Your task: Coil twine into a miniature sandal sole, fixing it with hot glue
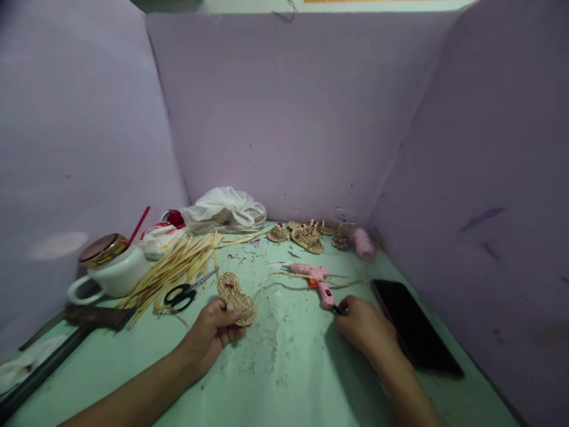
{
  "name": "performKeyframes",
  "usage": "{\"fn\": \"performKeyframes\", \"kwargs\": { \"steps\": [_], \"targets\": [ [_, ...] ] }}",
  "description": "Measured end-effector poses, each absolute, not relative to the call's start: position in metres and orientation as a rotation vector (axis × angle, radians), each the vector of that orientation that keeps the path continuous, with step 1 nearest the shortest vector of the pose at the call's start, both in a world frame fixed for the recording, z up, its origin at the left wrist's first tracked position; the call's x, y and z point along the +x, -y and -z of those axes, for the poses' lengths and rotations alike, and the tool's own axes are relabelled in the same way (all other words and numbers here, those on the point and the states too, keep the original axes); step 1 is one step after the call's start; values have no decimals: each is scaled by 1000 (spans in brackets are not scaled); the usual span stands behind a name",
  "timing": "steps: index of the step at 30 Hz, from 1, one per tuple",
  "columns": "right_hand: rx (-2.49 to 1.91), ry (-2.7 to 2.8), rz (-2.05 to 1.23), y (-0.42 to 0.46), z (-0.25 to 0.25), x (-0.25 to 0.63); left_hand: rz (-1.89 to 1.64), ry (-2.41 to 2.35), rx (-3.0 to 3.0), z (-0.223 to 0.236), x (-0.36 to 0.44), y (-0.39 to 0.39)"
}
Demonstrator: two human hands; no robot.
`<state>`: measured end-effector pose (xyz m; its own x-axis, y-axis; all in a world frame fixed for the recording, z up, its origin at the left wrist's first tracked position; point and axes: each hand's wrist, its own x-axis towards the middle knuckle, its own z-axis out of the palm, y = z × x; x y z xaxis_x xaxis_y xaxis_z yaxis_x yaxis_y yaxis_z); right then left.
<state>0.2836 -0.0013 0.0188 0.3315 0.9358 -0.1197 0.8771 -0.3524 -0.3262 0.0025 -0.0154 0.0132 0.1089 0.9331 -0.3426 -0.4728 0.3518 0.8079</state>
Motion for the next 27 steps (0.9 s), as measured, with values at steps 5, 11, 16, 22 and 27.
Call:
{"fn": "performKeyframes", "kwargs": {
  "steps": [5, 11, 16, 22, 27],
  "targets": [
    [-2256, 1721, -476, -7, -14, 282, -1157, -939, 552, -15, 2, 13],
    [-2203, 1744, -491, -31, -17, 272, -1187, -913, 517, -15, 3, 13],
    [-2241, 1771, -620, -42, -27, 261, -1201, -901, 489, -13, 1, 11],
    [-2357, 1780, -886, -18, -57, 273, -1245, -898, 411, -13, -6, 3],
    [-2219, 1812, -1173, 17, -77, 296, -1241, -880, 400, -13, -7, 2]
  ]
}}
